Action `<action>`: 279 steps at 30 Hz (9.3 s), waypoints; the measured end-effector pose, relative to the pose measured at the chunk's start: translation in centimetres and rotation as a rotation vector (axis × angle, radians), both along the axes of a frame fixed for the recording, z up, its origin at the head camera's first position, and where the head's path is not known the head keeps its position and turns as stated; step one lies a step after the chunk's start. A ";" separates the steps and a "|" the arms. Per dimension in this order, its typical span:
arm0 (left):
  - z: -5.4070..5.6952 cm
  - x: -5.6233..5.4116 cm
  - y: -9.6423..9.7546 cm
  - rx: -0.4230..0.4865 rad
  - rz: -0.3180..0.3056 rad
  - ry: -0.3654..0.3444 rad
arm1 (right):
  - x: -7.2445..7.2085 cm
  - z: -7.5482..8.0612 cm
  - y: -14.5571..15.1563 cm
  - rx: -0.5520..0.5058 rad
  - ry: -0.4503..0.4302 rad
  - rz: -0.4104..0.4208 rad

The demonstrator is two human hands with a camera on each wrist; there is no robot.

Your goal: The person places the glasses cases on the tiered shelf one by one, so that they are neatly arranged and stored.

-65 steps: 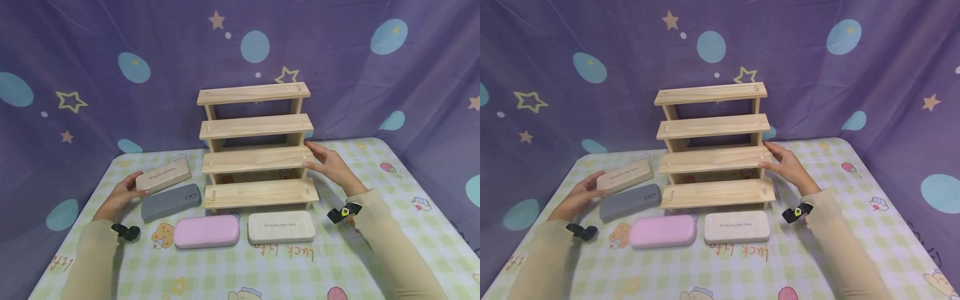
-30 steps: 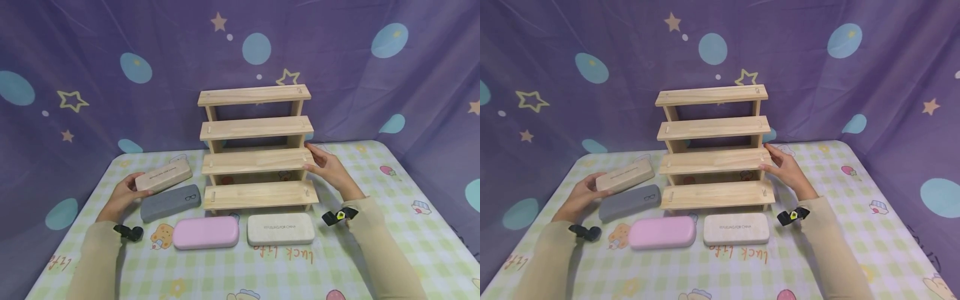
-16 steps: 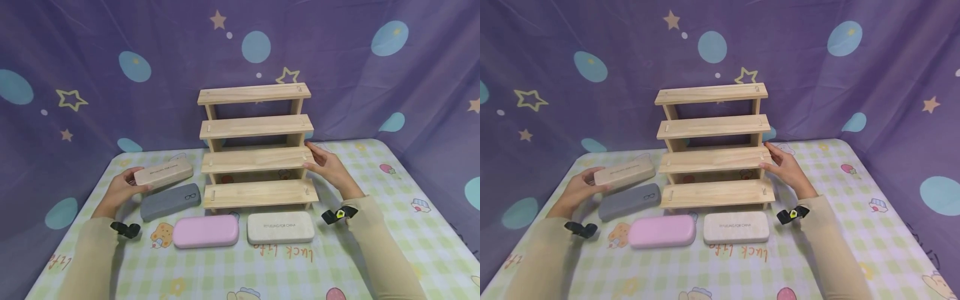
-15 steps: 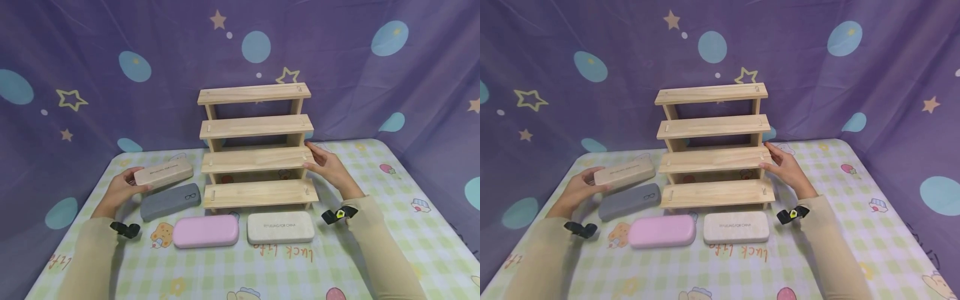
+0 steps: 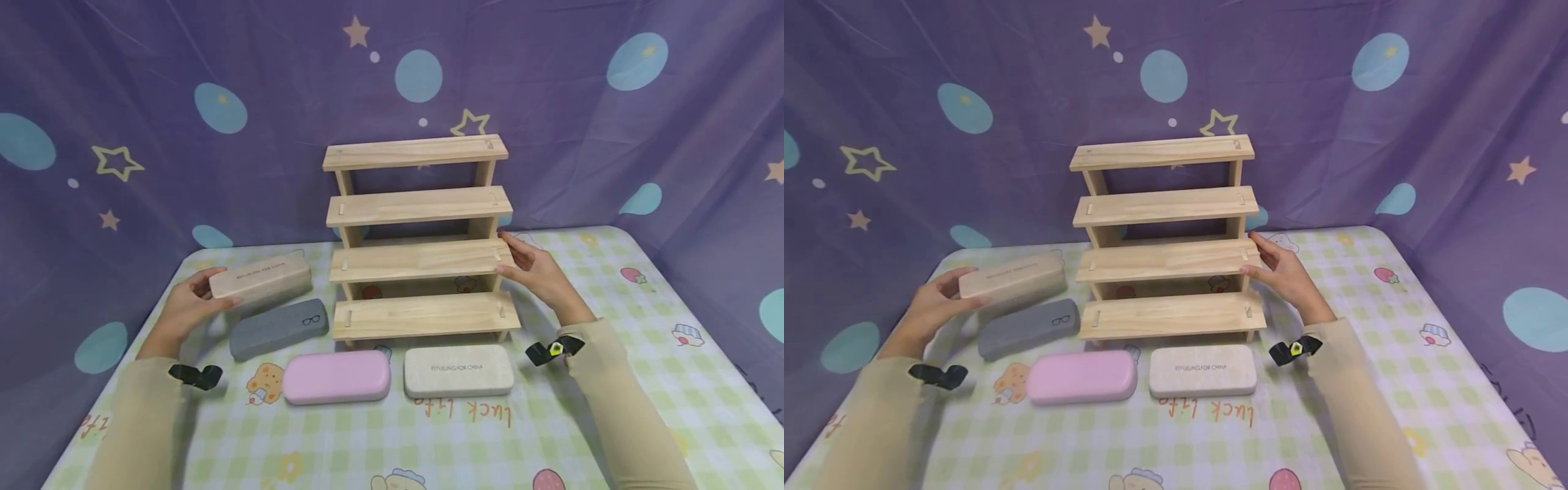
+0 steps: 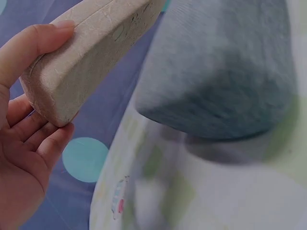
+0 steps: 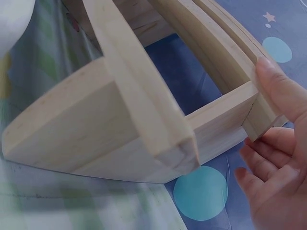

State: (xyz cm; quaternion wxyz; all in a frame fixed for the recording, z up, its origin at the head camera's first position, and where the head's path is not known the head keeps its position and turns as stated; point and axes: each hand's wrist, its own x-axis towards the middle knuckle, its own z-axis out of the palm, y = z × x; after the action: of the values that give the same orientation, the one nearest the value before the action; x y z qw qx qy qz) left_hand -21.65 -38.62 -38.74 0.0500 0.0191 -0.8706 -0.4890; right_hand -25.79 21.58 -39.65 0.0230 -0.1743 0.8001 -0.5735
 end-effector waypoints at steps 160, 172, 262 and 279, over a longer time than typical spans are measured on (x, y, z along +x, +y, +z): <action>17.1 -16.1 25.4 0.388 -0.373 0.097 | 0.0 0.0 -0.4 -0.124 -0.058 0.019; 16.7 -16.7 25.9 0.336 -0.353 0.062 | -0.1 -0.1 -0.6 -0.130 -0.062 0.041; 5.5 -0.4 10.6 0.367 -0.540 0.197 | 0.7 0.1 -0.1 -0.079 -0.060 0.019; -0.1 2.9 6.8 0.359 -0.508 0.181 | 0.5 -0.1 -0.2 -0.094 -0.065 0.013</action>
State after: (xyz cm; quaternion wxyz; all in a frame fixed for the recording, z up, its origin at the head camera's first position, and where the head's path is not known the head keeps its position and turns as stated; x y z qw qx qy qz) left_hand -18.72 -31.79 -38.86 -0.0008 -0.2339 -0.7393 -0.6314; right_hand -25.24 21.38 -39.72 0.0443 -0.1617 0.7700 -0.6156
